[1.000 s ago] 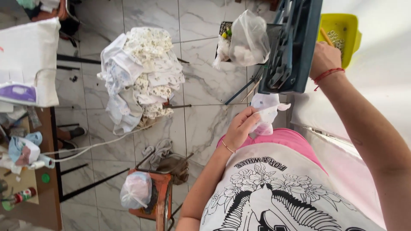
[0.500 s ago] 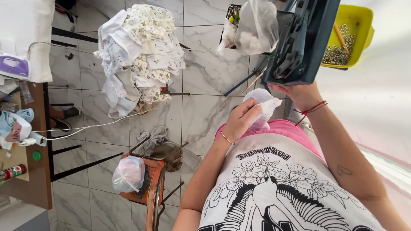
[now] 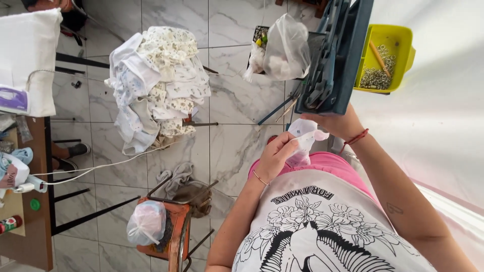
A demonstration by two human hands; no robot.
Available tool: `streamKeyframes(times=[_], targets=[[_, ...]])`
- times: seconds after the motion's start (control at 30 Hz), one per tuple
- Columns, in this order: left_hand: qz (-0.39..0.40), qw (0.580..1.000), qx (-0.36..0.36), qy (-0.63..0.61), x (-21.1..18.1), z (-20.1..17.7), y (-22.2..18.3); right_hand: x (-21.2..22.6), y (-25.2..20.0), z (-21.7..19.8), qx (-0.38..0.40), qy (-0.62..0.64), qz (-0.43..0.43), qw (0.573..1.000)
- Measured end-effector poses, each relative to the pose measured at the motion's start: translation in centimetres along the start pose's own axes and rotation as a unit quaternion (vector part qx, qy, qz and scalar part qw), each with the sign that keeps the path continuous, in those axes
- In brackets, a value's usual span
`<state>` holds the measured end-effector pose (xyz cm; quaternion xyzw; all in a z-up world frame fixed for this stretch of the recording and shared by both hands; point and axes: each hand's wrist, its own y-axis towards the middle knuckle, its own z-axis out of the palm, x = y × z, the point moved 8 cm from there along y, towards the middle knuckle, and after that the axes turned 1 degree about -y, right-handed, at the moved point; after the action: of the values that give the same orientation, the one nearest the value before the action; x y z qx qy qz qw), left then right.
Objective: Sorting and inspecting baby garments and using a snap button machine in a factory setting.
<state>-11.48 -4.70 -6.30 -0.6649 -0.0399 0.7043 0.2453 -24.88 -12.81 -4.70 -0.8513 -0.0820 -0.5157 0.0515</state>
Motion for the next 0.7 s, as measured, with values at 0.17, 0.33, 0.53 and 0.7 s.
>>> streamKeyframes(times=[0.17, 0.33, 0.53, 0.7], targets=[[-0.004, 1.0, -0.003, 0.004, -0.6, 0.0, 0.0, 4.7, 0.9, 0.4, 0.045, -0.138, -0.091, 0.985], [-0.008, 1.0, 0.001, 0.01, 0.5, 0.1, 0.7, 4.8, 1.6, -1.3, 0.06, -0.065, -0.071, 0.994], [0.007, 1.0, -0.008, -0.007, -0.7, -0.6, 0.1, -8.5, 1.9, -10.7, -0.148, -0.317, -0.065, 0.935], [-0.033, 0.999, -0.012, 0.008, -0.9, -0.4, 0.1, -12.4, 5.8, -10.1, -0.056, -0.379, 0.028, 0.923]])
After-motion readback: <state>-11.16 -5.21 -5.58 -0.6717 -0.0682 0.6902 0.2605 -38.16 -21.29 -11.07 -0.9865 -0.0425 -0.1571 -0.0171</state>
